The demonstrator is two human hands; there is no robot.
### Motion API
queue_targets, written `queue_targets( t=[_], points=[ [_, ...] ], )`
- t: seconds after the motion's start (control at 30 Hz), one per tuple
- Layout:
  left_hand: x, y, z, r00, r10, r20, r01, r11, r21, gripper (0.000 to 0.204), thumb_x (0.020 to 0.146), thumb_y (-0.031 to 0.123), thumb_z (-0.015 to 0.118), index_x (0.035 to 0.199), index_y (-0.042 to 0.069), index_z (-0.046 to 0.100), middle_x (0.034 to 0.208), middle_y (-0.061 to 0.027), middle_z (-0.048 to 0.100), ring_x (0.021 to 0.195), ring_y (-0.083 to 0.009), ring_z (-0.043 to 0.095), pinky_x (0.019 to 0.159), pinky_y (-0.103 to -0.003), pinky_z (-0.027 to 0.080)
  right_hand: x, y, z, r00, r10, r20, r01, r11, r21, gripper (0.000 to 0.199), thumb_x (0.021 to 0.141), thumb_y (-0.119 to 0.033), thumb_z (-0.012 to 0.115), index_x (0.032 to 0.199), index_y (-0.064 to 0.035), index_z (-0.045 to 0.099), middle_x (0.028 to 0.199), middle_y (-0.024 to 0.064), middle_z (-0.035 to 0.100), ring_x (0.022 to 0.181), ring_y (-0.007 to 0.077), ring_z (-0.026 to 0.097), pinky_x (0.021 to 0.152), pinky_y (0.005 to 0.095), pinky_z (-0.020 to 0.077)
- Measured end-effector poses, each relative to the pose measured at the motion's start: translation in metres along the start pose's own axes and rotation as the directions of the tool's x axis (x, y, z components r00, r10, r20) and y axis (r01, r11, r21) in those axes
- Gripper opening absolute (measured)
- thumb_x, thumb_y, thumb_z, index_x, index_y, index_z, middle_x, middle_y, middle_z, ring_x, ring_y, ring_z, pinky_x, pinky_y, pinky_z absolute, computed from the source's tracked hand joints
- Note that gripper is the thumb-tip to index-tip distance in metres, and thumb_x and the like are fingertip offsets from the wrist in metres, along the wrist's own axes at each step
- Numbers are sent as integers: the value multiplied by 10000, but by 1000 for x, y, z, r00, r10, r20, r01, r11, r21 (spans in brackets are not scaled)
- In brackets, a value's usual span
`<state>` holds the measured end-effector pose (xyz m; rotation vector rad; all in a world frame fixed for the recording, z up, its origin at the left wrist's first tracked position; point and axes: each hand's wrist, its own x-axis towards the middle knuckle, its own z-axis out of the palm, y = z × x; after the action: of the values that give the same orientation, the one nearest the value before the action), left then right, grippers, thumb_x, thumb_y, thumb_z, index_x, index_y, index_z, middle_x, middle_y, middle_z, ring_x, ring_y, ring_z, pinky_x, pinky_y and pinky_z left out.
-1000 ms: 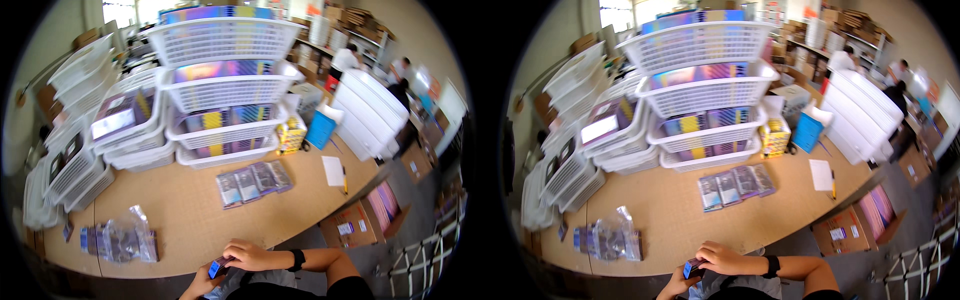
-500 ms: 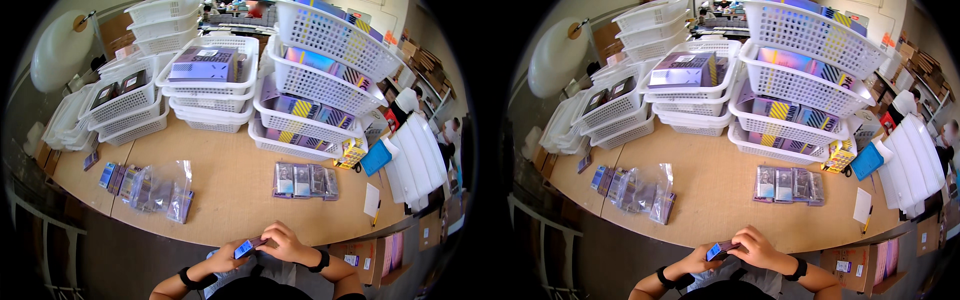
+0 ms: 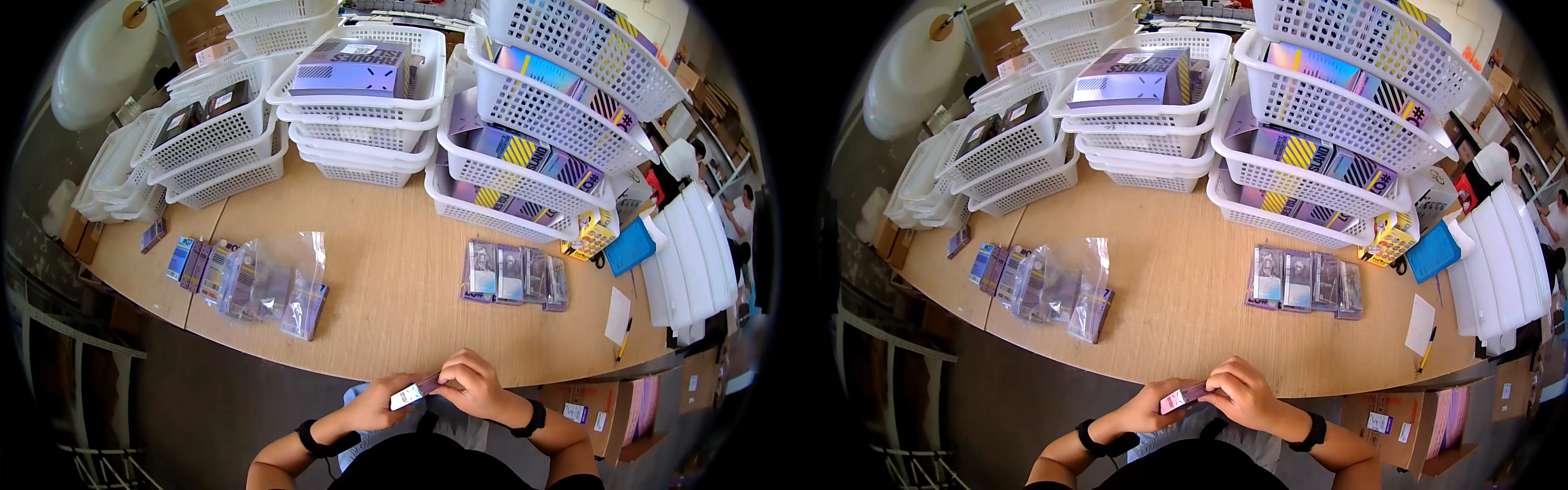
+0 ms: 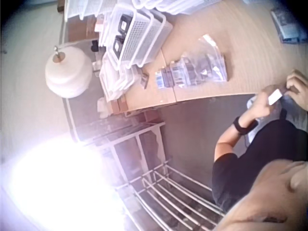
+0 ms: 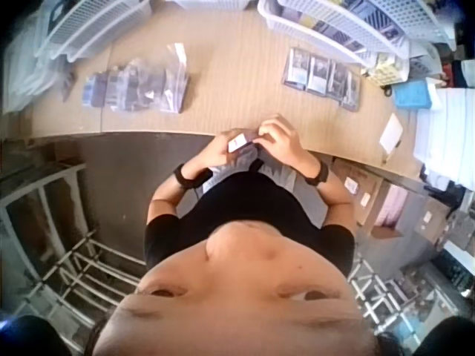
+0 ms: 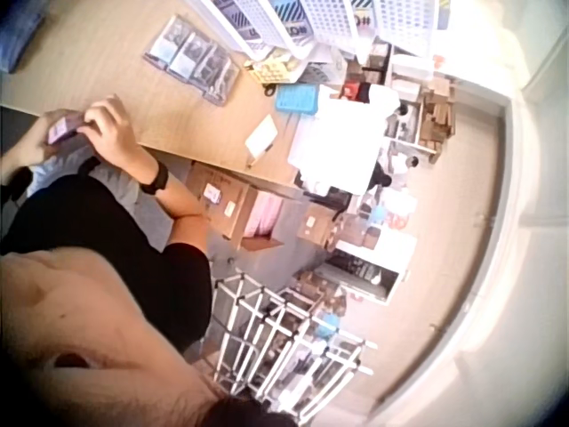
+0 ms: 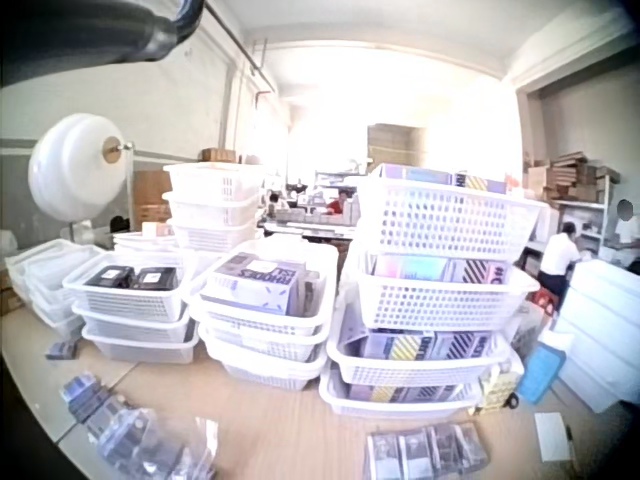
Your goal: The person writes on a notepad with a yellow pen, then picks up several small cassette tape boxes from a table. They open the boxes to reveal the tapes inside, close them, and place them in a neat stack on the table.
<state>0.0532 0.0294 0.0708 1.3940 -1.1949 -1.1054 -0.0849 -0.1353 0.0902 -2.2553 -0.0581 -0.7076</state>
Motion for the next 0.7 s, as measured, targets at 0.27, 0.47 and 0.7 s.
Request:
queue_targets(
  t=[0.27, 0.47, 0.7],
  points=[
    [5, -2, -1, 1000, 15, 0, -15, 999, 47, 547, 707, -39, 571, 1248, 23, 511, 1131, -185, 588, 1051, -323, 577, 904, -357, 437, 13, 1, -15, 995, -10, 104, 6, 999, 40, 260, 632, -41, 806, 778, -51, 591, 804, 75, 581, 691, 228, 565, 580, 322, 462],
    [4, -2, -8, 998, 55, -40, -55, 998, 16, 614, 637, -80, 581, 1239, 22, 522, 1151, -172, 582, 1073, -313, 566, 916, -357, 432, 31, -7, -31, 981, -31, 190, 9, 994, 113, 334, 686, -81, 752, 991, -61, 616, 977, 63, 579, 846, 249, 536, 741, 356, 460],
    [2, -5, -9, 998, 36, 52, -38, 998, 44, 544, 603, -83, 590, 1137, 14, 569, 1111, -165, 594, 1040, -319, 573, 876, -366, 446, 28, -9, -25, 948, -121, 295, 90, 989, 117, 372, 735, -86, 713, 1087, -18, 612, 983, 87, 589, 851, 248, 563, 759, 364, 465]
  ],
)
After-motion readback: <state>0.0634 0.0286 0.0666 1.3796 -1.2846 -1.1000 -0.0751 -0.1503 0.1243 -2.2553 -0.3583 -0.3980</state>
